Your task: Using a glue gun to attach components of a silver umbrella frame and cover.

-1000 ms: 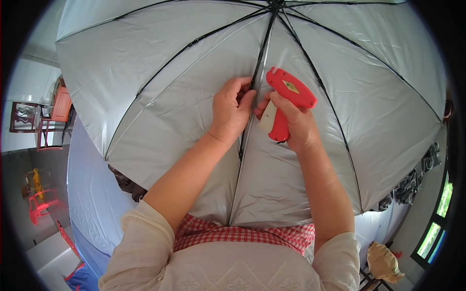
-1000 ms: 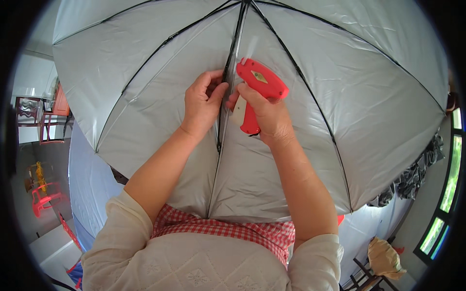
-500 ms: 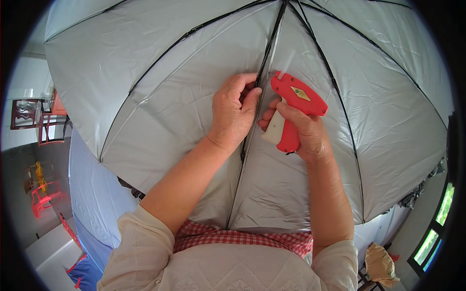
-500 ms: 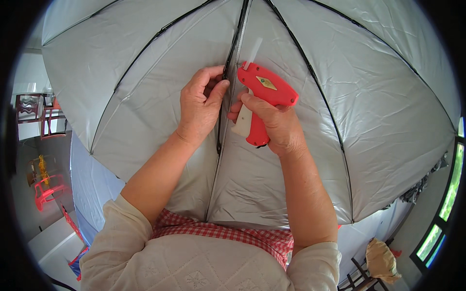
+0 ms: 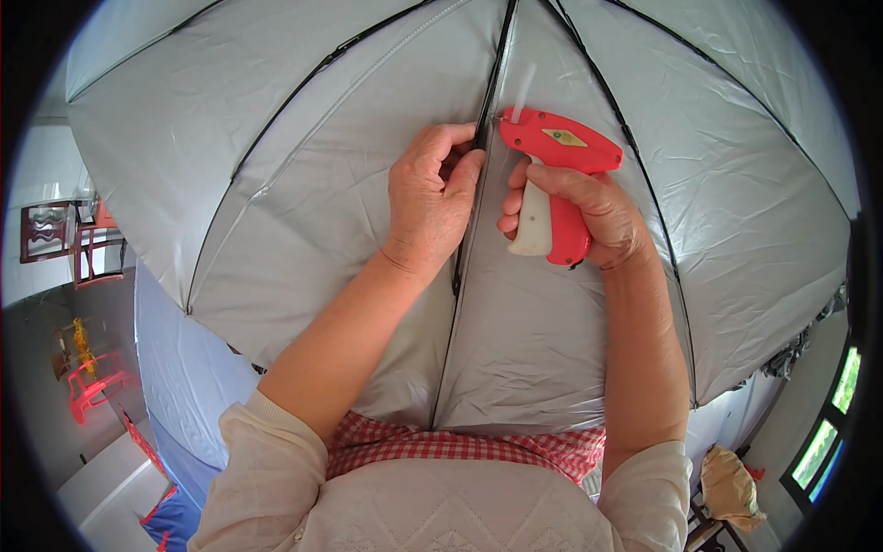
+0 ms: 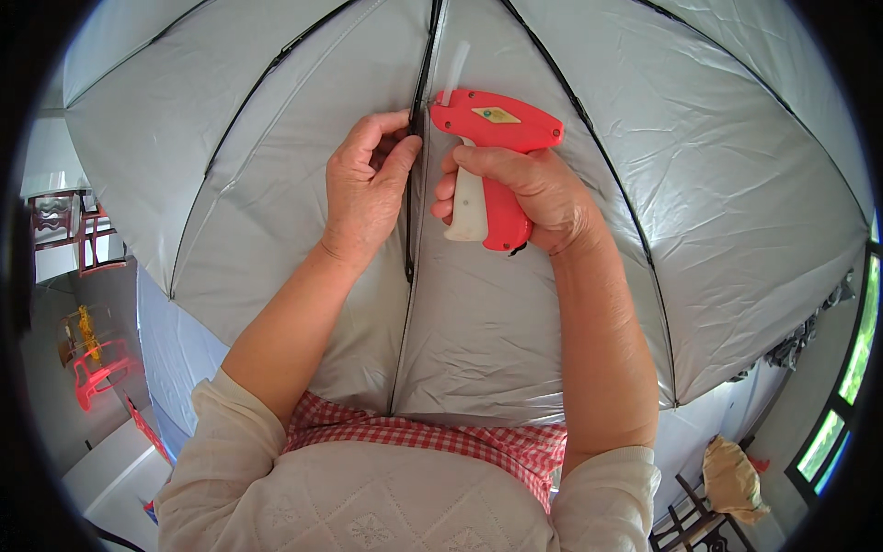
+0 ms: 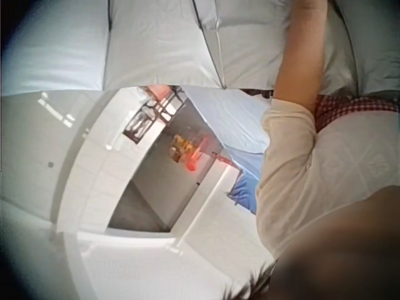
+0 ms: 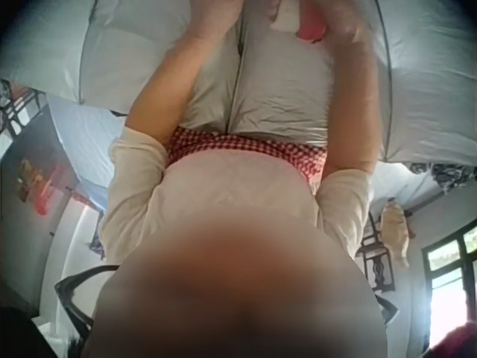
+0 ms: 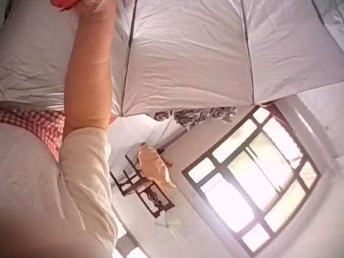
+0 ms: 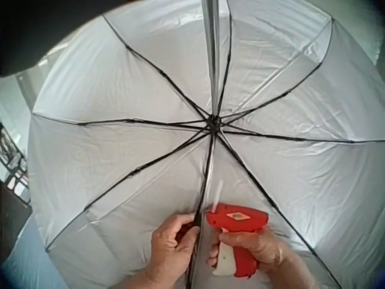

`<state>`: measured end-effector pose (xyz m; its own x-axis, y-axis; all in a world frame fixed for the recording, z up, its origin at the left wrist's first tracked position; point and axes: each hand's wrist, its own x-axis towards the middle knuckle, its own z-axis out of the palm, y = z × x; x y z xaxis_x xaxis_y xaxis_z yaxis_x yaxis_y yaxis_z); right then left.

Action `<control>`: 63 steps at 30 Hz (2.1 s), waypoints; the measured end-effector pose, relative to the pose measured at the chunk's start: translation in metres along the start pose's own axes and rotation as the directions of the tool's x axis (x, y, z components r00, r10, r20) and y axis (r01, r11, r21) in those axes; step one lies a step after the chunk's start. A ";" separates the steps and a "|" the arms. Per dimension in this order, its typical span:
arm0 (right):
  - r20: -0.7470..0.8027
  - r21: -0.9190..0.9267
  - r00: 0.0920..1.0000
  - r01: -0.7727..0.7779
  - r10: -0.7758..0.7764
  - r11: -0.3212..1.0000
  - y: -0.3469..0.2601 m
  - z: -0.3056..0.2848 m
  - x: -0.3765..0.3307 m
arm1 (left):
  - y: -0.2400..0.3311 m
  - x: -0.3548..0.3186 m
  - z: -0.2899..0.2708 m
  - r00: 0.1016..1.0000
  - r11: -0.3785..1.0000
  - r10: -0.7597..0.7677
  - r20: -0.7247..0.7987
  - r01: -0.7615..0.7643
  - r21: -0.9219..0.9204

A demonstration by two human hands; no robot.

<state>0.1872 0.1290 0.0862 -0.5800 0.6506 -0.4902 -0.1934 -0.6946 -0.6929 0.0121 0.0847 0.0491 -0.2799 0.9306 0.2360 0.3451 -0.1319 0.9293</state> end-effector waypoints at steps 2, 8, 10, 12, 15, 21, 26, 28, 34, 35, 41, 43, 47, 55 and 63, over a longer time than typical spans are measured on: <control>0.010 0.006 1.000 -0.012 0.012 1.000 -0.001 -0.001 0.002 | 0.002 0.000 -0.001 0.999 0.999 -0.045 0.028 0.045 0.007; -0.031 -0.015 0.999 -0.009 0.009 1.000 -0.002 0.006 0.007 | -0.001 0.000 0.002 1.000 1.000 0.007 0.004 -0.007 0.005; 0.041 0.006 0.999 0.005 -0.006 1.000 -0.001 0.003 0.006 | -0.001 0.002 0.001 1.000 0.999 0.022 0.000 -0.022 0.025; 0.048 0.017 0.999 -0.002 0.002 1.000 -0.001 -0.002 0.004 | -0.001 0.002 -0.002 0.999 0.999 0.037 -0.009 -0.036 0.037; 0.067 0.019 0.998 -0.002 0.001 1.000 -0.003 -0.005 0.003 | 0.000 0.003 -0.001 1.000 1.000 0.004 -0.012 -0.004 0.023; 0.076 0.022 0.997 -0.004 0.002 1.000 -0.002 -0.001 0.006 | -0.002 0.002 0.000 0.999 0.998 0.048 -0.012 -0.047 0.045; 0.012 -0.023 1.000 0.004 -0.004 1.000 -0.001 0.006 0.005 | 0.000 0.001 0.006 0.995 0.990 0.095 -0.018 -0.093 0.109; 0.024 -0.154 0.995 0.098 -0.095 0.983 0.002 0.005 0.007 | 0.001 -0.001 0.005 0.995 0.986 0.103 -0.017 -0.099 0.137; 0.059 -0.026 0.996 0.065 -0.063 0.998 0.005 -0.002 -0.001 | 0.006 -0.007 -0.007 0.998 0.980 0.054 0.027 -0.058 0.191; 0.004 0.037 0.993 0.119 -0.119 0.992 0.011 -0.001 -0.011 | 0.010 -0.019 -0.014 0.986 0.925 -0.032 0.164 -0.033 0.378; -0.140 0.297 0.979 -0.101 0.147 0.950 0.109 0.030 -0.094 | 0.013 -0.091 -0.030 0.855 0.625 -0.306 0.418 -0.150 0.766; -0.191 0.335 0.960 -0.130 0.203 0.933 0.142 0.045 -0.109 | 0.016 -0.096 -0.026 0.885 0.641 -0.281 0.372 -0.116 0.758; -0.197 0.287 0.969 -0.087 0.148 0.954 0.149 0.050 -0.117 | 0.013 -0.110 -0.030 0.969 0.791 -0.125 0.212 -0.031 0.611; -0.187 0.281 0.980 -0.006 0.061 0.960 0.130 0.052 -0.105 | 0.038 -0.120 -0.051 0.777 0.793 -0.596 0.203 0.609 -0.001; -0.105 0.261 0.984 -0.110 0.142 0.959 0.128 0.051 -0.103 | 0.039 -0.119 -0.052 0.784 0.805 -0.591 0.189 0.589 0.069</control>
<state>0.1815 -0.0425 0.0747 -0.5154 0.5742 -0.6361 -0.3284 -0.8180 -0.4723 0.0120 -0.0492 0.0723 -0.2538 0.8725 -0.4176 0.1747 0.4660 0.8674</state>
